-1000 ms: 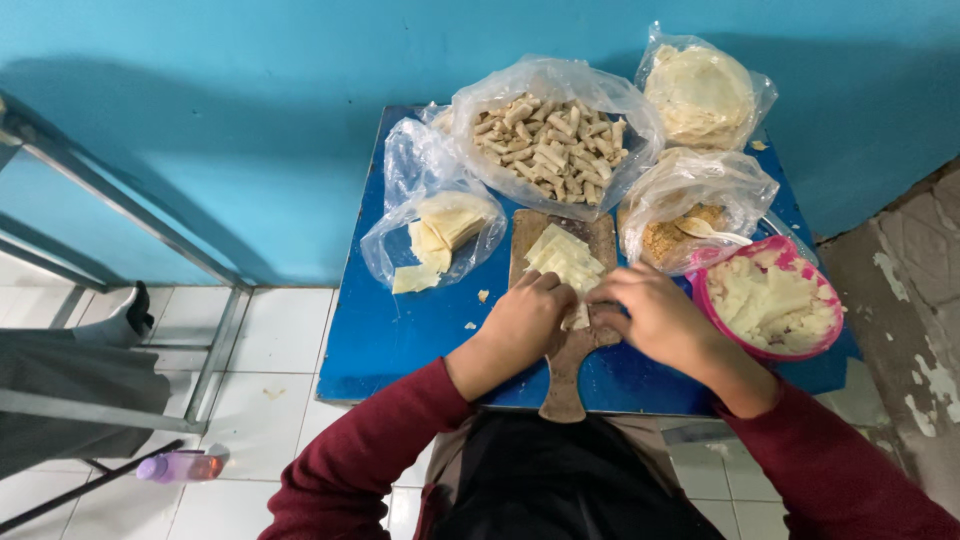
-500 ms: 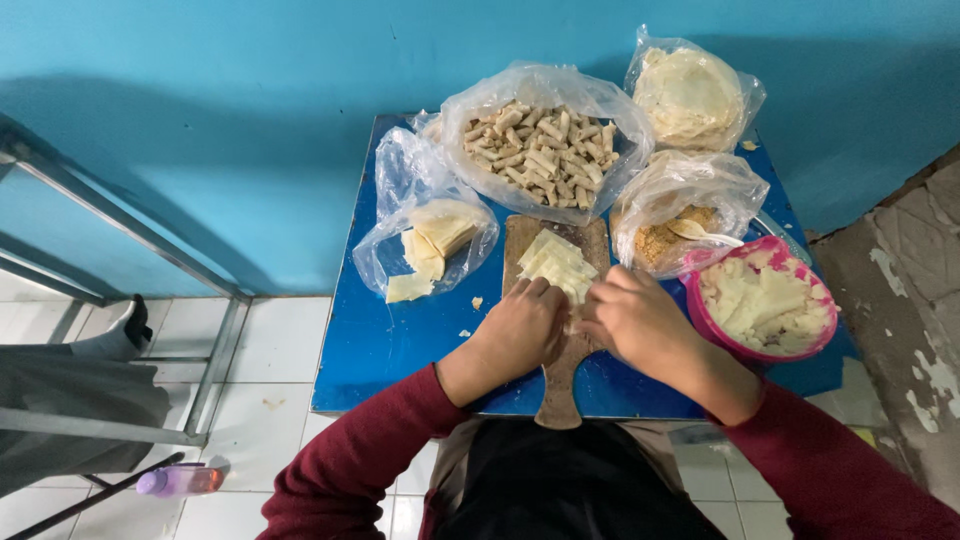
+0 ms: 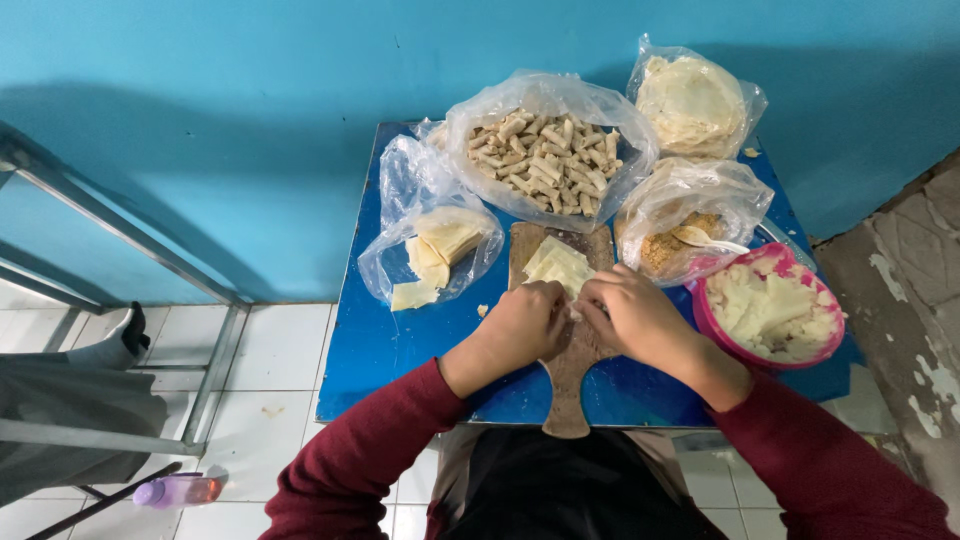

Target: The person takes thin pastry sheets from a cutting board, spoons a brown filling from a plastic bag onto a sheet, folds and rolls the sheet around the filling by hand, and places the finished roll into a pink bowl or into a large bag of completed rolls. The person repeats this cycle throughout the clip.

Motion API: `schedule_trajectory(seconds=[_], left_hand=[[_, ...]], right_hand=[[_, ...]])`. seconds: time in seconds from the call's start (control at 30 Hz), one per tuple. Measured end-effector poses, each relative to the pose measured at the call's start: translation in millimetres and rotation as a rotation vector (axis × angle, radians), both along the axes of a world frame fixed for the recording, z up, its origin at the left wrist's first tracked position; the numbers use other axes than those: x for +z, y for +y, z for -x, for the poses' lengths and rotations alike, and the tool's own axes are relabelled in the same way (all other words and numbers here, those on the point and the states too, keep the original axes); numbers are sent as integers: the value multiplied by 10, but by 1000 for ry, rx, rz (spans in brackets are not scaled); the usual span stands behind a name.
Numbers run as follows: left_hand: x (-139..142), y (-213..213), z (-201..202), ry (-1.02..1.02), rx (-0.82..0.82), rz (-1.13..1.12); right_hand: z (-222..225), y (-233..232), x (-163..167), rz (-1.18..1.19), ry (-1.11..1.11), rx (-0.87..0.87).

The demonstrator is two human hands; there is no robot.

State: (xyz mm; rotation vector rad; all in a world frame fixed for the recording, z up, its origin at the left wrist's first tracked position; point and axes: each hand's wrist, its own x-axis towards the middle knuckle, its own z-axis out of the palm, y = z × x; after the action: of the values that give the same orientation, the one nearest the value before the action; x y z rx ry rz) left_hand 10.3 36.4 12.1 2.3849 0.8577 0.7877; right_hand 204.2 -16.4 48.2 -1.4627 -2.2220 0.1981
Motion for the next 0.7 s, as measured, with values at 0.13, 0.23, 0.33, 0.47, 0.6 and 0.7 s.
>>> schedule_trajectory(seconds=[0.13,0.23,0.33,0.47,0.6,0.7], left_hand=[[-13,40,15,-81,-21,-37],[-41,62,26,-133,-50,-174],[-63,61,21,-50,-43,-125],[-46,44,74,-33,-82,-146],[-14,36,53,-11,-51,-109],[-18,49,38,-10,-19,-128]], right_hand=[[-4,-16,-4,-27,65,-17],[-22,-17,-26,-70,112,36],[-16,1,-55,-75,98,135],[-46,-27,-54,-24,67,137],[-36,-4,-80,6,109,98],[-29,40,-116,-41,178,86]])
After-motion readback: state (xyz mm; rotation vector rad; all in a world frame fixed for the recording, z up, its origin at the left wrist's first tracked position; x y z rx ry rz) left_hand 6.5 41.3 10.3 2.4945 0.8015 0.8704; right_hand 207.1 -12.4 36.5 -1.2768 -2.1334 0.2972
